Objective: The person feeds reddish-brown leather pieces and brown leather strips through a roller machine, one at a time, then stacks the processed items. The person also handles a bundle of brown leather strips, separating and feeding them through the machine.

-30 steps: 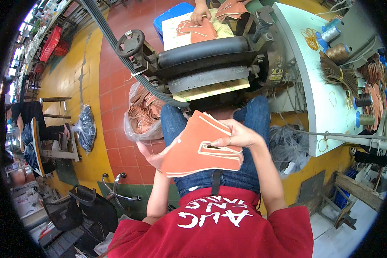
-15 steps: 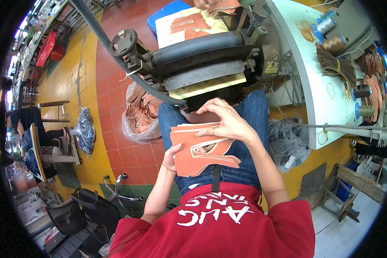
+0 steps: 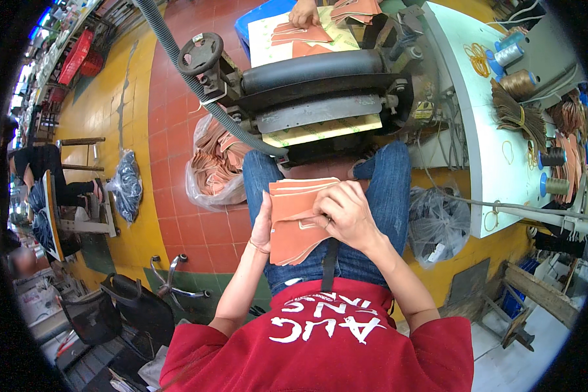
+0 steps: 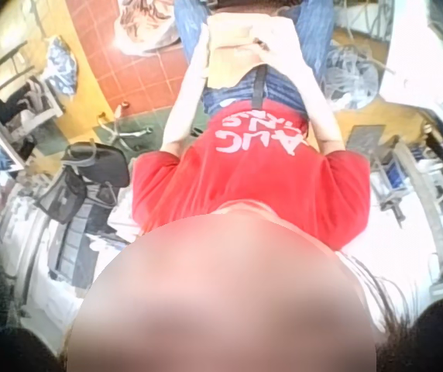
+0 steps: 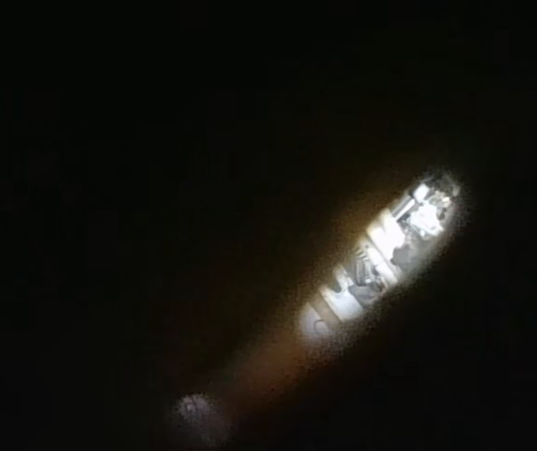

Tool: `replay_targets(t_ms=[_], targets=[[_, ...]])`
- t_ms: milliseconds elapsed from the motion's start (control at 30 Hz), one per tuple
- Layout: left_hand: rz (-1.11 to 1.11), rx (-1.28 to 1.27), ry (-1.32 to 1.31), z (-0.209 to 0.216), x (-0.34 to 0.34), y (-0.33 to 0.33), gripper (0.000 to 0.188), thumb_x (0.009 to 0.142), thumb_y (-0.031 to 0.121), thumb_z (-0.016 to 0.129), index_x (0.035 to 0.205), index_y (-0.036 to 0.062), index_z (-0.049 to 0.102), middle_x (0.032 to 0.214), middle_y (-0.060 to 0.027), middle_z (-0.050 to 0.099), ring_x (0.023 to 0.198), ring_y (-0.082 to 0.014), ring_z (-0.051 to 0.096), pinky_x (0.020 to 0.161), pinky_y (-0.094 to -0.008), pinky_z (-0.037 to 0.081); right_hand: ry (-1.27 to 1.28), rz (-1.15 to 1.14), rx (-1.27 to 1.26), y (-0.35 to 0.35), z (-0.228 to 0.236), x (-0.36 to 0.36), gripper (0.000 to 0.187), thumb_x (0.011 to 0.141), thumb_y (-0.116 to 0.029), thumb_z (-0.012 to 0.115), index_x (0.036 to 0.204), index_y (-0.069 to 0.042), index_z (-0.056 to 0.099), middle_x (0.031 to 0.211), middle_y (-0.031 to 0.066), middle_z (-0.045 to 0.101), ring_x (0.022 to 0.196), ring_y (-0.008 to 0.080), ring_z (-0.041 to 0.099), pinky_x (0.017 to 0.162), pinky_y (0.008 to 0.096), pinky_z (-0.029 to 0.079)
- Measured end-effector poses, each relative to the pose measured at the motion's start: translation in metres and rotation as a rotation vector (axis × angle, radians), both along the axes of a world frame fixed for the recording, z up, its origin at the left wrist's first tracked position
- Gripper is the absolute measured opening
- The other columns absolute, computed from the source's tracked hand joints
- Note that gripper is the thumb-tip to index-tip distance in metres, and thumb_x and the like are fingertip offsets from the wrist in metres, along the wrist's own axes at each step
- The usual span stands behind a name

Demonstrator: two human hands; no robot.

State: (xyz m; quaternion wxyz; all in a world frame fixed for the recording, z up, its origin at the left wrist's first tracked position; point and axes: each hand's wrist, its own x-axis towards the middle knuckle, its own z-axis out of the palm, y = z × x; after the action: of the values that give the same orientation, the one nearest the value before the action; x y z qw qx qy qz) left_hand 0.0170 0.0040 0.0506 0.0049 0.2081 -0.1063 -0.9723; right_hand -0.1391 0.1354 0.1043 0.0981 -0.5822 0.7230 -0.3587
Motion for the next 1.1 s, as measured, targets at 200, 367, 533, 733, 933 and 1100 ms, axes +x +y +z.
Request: replay_targets(t_ms=[200,367,533,733,933,1100], targets=[[-0.060,0.111,-0.038,-0.023,0.015,0.002,0.061,0.094,0.046,0.043,0.137,0.0038,0.034,0.135,-0.0143,0.045,0.120,-0.0249,0.049,0.101,-0.0416,0.042,-0.183,0.092,0.205,0.004,0.005,-0.009,0.030,0.077,-0.025,0.070,0.100,-0.006,0.064,0.086,0.0060,0.062,0.083,0.0234,0.058,0.075,0.0341,0.044],[0.062,0.286,0.040,-0.057,0.013,-0.001,0.049,0.093,0.032,0.051,0.131,0.0017,0.042,0.128,-0.0141,0.052,0.114,-0.0246,0.054,0.097,-0.0414,0.045,-0.536,-0.007,0.044,0.005,0.001,-0.027,0.020,0.085,-0.015,0.065,0.097,0.000,0.063,0.088,0.0068,0.065,0.080,0.0167,0.063,0.071,0.0302,0.050],[0.121,0.173,-0.024,-0.070,0.002,-0.015,0.046,0.092,0.024,0.052,0.130,0.0004,0.042,0.125,-0.0170,0.054,0.112,-0.0282,0.056,0.096,-0.0420,0.046,-1.286,-0.333,-0.039,-0.021,-0.042,-0.070,0.021,0.093,-0.021,0.056,0.103,-0.002,0.057,0.083,0.0055,0.065,0.069,0.0099,0.061,0.063,0.0233,0.050],[0.132,0.184,-0.027,-0.071,-0.007,-0.024,0.049,0.092,0.024,0.051,0.132,-0.0013,0.038,0.127,-0.0191,0.052,0.113,-0.0308,0.055,0.097,-0.0423,0.045,-1.524,-0.624,-0.094,-0.046,-0.127,-0.106,0.027,0.092,-0.023,0.057,0.112,-0.005,0.056,0.086,0.0048,0.065,0.069,0.0105,0.060,0.060,0.0250,0.051],[0.161,0.232,-0.038,-0.073,0.002,-0.017,0.049,0.092,0.023,0.050,0.133,-0.0007,0.038,0.129,-0.0194,0.050,0.114,-0.0313,0.054,0.098,-0.0426,0.044,-1.742,-0.662,-0.694,-0.056,-0.130,-0.120,0.030,0.092,-0.024,0.057,0.118,-0.008,0.053,0.104,0.0106,0.061,0.087,0.0155,0.060,0.076,0.0287,0.050],[0.199,0.226,-0.023,-0.076,0.002,-0.013,0.050,0.090,0.025,0.051,0.132,-0.0003,0.039,0.129,-0.0190,0.050,0.115,-0.0311,0.053,0.098,-0.0425,0.044,-1.699,-0.828,-0.285,-0.037,-0.130,-0.080,0.065,0.086,-0.043,0.061,0.136,-0.013,0.032,0.120,0.0130,0.053,0.108,0.0272,0.053,0.095,0.0458,0.043]])
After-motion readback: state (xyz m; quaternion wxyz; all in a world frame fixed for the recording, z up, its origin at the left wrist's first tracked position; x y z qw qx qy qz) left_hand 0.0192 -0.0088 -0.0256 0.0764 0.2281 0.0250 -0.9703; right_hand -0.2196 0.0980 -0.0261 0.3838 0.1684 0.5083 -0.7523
